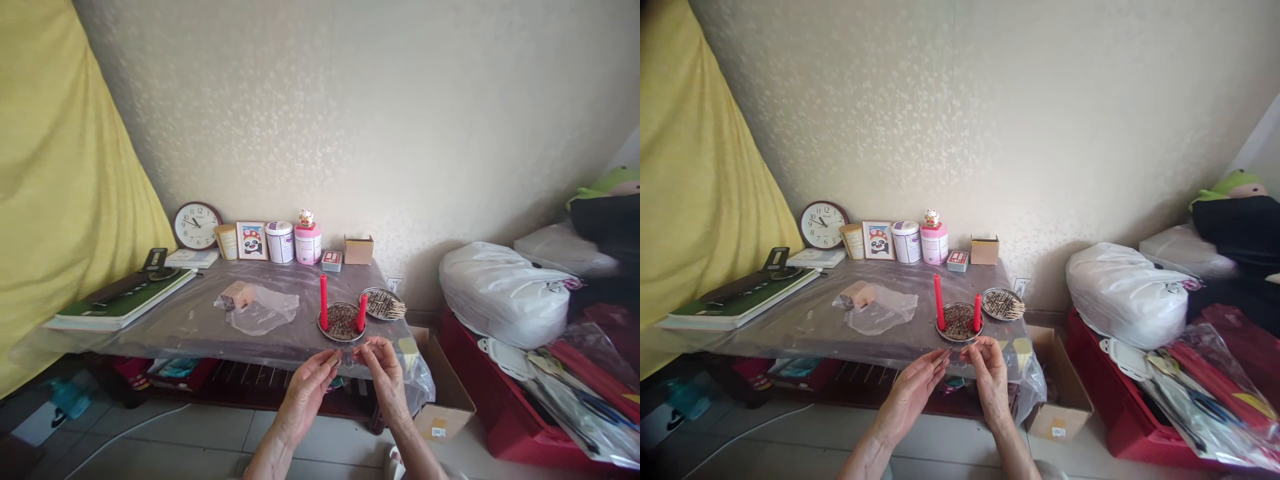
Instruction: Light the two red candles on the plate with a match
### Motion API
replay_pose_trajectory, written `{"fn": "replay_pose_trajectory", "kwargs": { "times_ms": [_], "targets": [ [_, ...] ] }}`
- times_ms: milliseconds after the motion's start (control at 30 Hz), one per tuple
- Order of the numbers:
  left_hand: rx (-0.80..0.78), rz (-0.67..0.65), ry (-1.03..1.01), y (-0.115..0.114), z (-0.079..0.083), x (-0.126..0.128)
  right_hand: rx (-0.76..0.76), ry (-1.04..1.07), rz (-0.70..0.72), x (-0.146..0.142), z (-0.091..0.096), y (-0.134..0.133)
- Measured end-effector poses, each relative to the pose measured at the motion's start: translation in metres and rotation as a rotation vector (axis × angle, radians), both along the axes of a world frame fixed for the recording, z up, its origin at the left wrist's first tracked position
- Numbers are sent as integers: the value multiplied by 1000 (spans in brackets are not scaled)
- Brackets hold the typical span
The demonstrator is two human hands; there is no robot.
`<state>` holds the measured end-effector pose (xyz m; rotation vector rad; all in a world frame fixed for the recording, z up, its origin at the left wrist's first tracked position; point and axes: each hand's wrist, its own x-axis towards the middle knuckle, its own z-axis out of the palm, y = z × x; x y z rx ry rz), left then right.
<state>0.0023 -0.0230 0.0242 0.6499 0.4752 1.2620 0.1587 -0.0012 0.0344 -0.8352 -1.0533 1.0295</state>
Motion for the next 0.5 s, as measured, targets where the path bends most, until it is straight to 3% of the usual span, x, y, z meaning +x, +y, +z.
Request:
{"fn": "replay_pose_trajectory", "kwargs": {
  "times_ms": [300,500],
  "targets": [
    [19,110,95,5,2,6,155,-342,-232,-4,-1,-4],
    [40,121,70,6,3,8,365,-684,-265,-9,-3,-10]
  ]
}}
